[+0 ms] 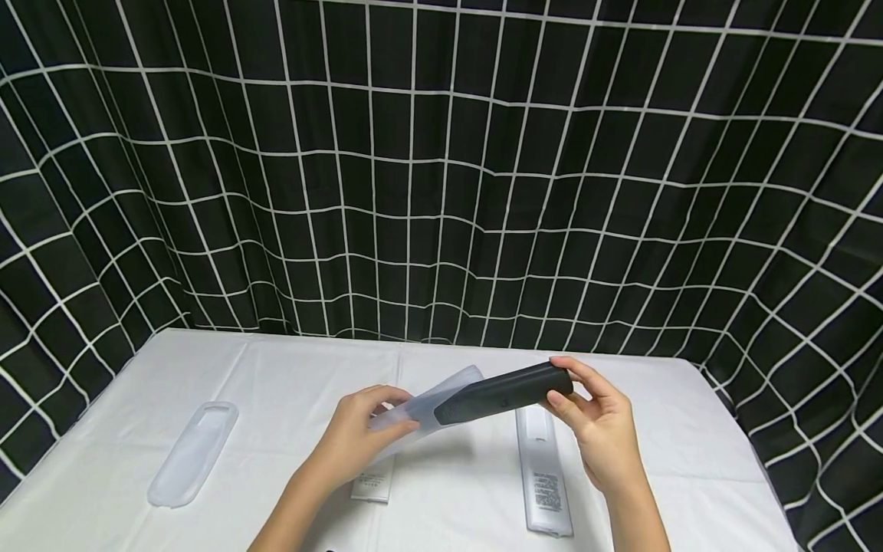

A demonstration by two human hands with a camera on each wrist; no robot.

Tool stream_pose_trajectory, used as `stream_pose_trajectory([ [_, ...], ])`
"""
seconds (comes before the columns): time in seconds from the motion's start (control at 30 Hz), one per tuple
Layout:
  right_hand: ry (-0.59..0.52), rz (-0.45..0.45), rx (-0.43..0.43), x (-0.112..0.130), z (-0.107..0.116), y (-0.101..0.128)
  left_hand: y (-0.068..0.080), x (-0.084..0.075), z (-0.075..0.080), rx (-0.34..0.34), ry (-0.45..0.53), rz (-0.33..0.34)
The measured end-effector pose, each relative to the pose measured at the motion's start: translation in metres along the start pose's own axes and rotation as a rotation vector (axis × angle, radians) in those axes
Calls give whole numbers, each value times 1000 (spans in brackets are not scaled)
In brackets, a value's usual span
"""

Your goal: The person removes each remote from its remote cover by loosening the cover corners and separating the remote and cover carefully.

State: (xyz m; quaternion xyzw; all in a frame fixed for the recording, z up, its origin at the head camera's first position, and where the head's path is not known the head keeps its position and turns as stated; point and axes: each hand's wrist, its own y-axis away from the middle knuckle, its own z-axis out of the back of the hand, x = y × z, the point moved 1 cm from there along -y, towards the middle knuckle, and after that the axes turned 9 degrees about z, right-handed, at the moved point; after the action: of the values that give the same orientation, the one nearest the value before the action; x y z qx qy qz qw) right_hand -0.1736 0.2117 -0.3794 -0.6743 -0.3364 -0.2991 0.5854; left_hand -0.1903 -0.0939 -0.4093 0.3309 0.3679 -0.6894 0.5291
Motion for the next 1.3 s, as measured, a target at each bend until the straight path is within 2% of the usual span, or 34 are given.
stream_pose_trajectory([
  [0.13, 8, -13, 9, -1, -3, 1, 0, -1, 2, 16, 13, -2],
  [0.27, -4, -36, -28, 0, -5, 0, 1, -3, 4, 54, 36, 1],
  [0.5, -56, -119, -223, -1, -21, 0, 4, -9, 4, 101, 92, 7],
  [0.63, -96, -122, -287, -3, -30, 1, 4, -10, 3, 106, 125, 16],
  [0.8, -135, -144, -288, -3, -39, 2, 4, -10, -1, 118, 189, 35],
  [1.0, -117, -184, -233, -4, -50, 6, 4, -10, -9, 139, 291, 75],
  [1.17, -69, -168, -214, -8, -58, 8, 5, -12, -14, 156, 380, 110],
  [1.3, -59, -148, -212, -10, -63, 9, 5, -15, -15, 162, 411, 129],
])
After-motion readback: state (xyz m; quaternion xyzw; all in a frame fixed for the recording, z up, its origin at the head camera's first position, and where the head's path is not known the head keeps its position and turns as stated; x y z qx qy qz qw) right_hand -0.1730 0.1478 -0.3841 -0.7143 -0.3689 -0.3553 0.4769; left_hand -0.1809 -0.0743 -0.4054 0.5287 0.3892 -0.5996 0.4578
